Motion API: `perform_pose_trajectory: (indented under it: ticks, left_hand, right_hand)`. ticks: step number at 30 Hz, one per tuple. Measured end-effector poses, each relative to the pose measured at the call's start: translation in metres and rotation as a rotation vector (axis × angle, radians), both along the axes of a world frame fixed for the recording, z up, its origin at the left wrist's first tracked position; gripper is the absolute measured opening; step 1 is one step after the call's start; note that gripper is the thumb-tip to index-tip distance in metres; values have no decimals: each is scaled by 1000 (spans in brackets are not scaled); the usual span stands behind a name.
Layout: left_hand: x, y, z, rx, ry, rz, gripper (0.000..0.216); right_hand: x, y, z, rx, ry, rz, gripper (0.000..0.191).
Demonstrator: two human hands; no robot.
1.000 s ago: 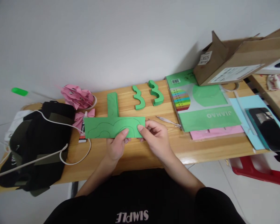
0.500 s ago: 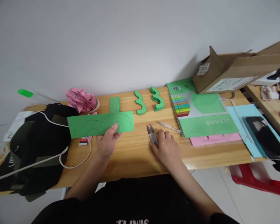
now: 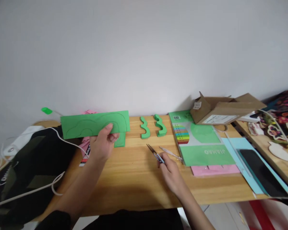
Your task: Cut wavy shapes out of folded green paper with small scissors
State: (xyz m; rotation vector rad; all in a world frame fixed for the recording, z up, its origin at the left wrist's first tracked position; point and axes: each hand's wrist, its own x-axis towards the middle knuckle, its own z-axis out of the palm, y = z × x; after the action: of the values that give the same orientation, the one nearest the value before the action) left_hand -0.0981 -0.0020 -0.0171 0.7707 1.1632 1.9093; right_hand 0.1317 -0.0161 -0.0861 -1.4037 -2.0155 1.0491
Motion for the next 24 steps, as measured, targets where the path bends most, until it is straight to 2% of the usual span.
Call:
perform_pose_trajectory:
  ticks: [3, 5, 7, 10, 12, 15, 18, 21, 24]
  left_hand:
    - [4, 10, 14, 98, -39, 60, 31]
    - [8, 15, 26, 184, -43, 103, 30]
    - [11, 18, 37, 260, -55, 146, 30]
    - [13, 21, 52, 317, -109, 222, 30]
    - [11, 22, 58, 334, -155, 267, 32]
    - [9, 24, 56, 312, -176, 321, 32]
    - [8, 26, 45, 289, -141, 357, 27]
    - [9, 27, 36, 273, -106, 335, 27]
    - [10, 28, 31, 257, -52, 289, 28]
  right_hand:
    - [-13, 7, 26, -21, 158, 37, 20]
    - [-25, 11, 45, -101, 413, 81, 24]
    - [-37, 16, 62, -63, 519, 134, 34]
    - [-49, 26, 82, 84, 454, 208, 31]
    - [-54, 33, 93, 111, 379, 295, 27]
    - [-62, 39, 105, 43, 360, 449, 27]
    - [-70, 41, 109, -60, 419, 524, 31]
    - [-77, 42, 109, -159, 522, 538, 33]
    - [-81, 44, 108, -212, 643, 481, 32]
